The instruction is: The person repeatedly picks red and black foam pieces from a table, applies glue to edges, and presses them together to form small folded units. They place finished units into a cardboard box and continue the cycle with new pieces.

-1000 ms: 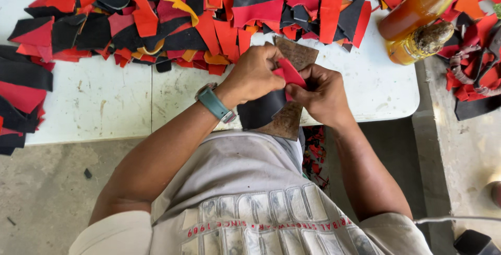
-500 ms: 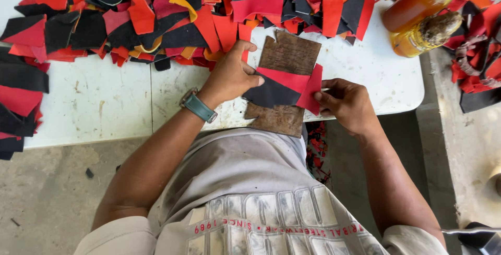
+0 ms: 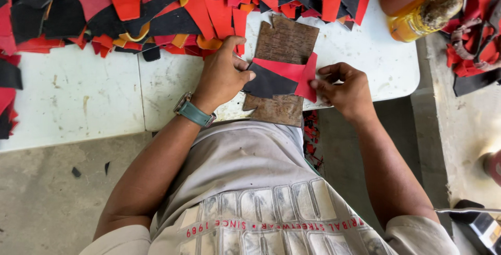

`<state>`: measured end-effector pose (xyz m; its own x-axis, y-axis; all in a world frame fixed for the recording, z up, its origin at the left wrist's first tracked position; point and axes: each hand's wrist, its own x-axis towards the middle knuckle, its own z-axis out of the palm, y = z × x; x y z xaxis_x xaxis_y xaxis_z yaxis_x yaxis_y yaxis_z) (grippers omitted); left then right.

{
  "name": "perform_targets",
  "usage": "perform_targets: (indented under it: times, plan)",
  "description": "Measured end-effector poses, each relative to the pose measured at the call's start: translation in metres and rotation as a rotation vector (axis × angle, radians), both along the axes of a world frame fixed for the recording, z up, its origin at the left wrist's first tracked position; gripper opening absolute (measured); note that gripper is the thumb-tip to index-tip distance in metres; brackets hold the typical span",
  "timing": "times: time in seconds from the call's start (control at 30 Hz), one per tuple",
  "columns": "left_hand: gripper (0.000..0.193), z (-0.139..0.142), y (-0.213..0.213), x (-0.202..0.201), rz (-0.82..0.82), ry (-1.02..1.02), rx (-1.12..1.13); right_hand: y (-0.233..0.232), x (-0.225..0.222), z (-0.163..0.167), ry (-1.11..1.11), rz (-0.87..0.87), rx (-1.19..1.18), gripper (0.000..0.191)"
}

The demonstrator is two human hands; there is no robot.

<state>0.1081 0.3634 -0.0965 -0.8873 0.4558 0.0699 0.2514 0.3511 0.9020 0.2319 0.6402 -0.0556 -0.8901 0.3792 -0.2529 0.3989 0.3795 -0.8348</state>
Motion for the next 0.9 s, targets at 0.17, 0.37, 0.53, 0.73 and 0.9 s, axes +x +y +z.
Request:
perform_targets:
  times: [0.17,0.37,0.53,0.73,0.9]
  plan:
    - [0.066,-0.004,0.000,-0.004,-0.020,-0.002,0.015,0.022,0.002,-0.004,0.023,-0.127,-0.420,0.018]
    - [0.061,0.012,-0.008,0.004,-0.017,-0.025,0.021,0.022,0.004,-0.009,0.007,-0.139,-0.399,0.022]
    - [0.041,0.040,0.015,0.022,-0.065,0.467,-0.104,0.009,0.002,0.000,-0.003,-0.089,-0.274,0.022]
    - [0.036,0.037,0.081,0.008,-0.372,0.495,-0.280,-0.012,-0.001,0.002,0.065,0.123,0.197,0.022]
    - [0.022,0.030,0.082,-0.007,-0.388,0.156,0.003,-0.008,-0.010,0.005,0.335,0.209,-0.265,0.020]
